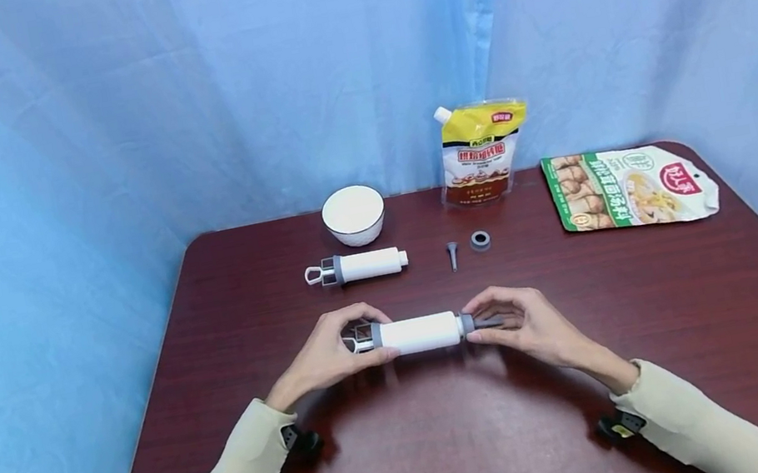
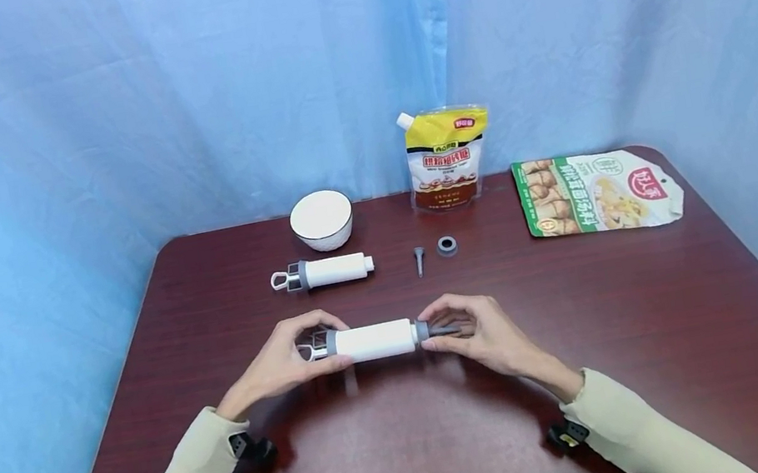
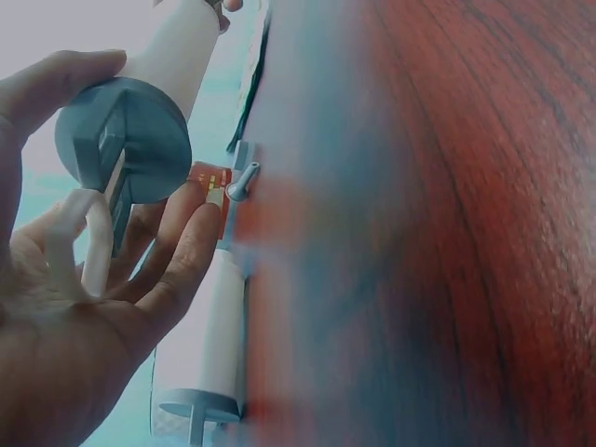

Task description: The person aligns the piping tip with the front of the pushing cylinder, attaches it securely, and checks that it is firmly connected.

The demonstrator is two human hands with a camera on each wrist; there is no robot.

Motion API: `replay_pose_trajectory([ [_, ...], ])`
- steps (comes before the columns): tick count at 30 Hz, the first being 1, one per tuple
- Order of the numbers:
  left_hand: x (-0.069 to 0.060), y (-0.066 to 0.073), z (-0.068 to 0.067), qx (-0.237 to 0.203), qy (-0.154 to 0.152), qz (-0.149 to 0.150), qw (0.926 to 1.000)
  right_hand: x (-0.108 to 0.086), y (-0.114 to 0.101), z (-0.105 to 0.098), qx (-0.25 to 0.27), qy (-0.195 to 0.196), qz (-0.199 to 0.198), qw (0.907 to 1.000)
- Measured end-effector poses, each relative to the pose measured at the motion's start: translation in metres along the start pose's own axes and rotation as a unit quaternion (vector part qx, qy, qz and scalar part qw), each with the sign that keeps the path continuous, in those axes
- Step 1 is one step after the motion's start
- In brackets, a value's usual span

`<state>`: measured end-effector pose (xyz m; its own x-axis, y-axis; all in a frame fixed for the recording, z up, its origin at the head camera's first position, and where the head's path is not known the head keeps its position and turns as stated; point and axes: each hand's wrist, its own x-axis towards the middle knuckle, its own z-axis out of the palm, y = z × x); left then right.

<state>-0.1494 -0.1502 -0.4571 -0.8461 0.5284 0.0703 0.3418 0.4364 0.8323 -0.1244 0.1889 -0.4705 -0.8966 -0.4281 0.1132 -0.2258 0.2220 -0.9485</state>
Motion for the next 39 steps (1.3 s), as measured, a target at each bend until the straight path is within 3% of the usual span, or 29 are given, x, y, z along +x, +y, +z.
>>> replay_pose_trajectory([
  [10, 0.001, 0.003, 0.003, -0.051, -0.016, -0.04, 0.9978, 0.001, 0.0, 0.001, 0.002, 0.011, -0.018, 0.9998],
  [21, -0.003, 0.001, 0.008, -0.072, -0.014, -0.034, 0.9968, 0.001, 0.001, 0.003, 0.001, 0.008, 0.011, 0.9999],
  [28, -0.003, 0.003, 0.011, -0.089, -0.031, -0.052, 0.9942, 0.0, 0.001, 0.002, -0.001, 0.004, 0.011, 0.9999],
  [34, 0.0, 0.005, 0.009, -0.098, -0.025, -0.065, 0.9928, 0.003, 0.0, 0.001, 0.021, 0.004, -0.006, 0.9998],
  [39, 0.0, 0.005, 0.009, -0.113, -0.027, -0.066, 0.991, 0.004, -0.002, 0.001, 0.026, 0.01, 0.008, 0.9996],
])
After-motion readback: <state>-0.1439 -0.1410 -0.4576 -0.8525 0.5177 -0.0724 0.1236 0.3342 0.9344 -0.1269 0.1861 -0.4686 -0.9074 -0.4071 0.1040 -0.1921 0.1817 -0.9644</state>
